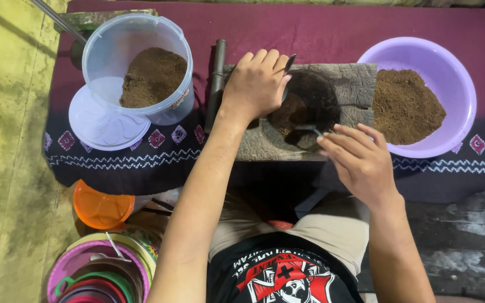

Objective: Grinding brown powder in a mortar using a spoon

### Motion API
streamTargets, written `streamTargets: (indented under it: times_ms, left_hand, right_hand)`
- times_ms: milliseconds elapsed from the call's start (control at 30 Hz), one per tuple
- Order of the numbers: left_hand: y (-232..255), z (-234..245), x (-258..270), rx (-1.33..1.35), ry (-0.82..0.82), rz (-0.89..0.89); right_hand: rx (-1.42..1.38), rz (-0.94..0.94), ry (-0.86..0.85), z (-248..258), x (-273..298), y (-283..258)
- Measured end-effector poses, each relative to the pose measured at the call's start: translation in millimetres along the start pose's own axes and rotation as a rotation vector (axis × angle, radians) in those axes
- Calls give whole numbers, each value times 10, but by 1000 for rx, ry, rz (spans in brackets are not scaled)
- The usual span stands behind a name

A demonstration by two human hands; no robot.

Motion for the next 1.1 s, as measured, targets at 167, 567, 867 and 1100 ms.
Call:
streamTargets:
  times_ms: [167, 567, 867, 1100]
  left_hand:
    - [21, 27, 3, -32, 18, 3]
    - [17, 7, 14, -43, 40, 7]
    - [23, 42, 15, -67, 60, -10]
    - [18, 32, 12, -69, 53, -21]
  right_hand:
    - [76, -113, 121, -117, -203, -93]
    - [103, -115, 50, -292, -99, -272]
    - [-5, -79, 3, -287, -173, -213]
    - [7, 15, -131, -348, -41, -44]
Point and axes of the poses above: each hand's wrist, its own x-axis away from the middle knuckle, its own z-axis out of the back of the hand, y = z × x, the point moved 2 cm from there along -x, towards the middle knuckle, and after that the axes turned 4 degrees about -z, right-handed, at the moved point
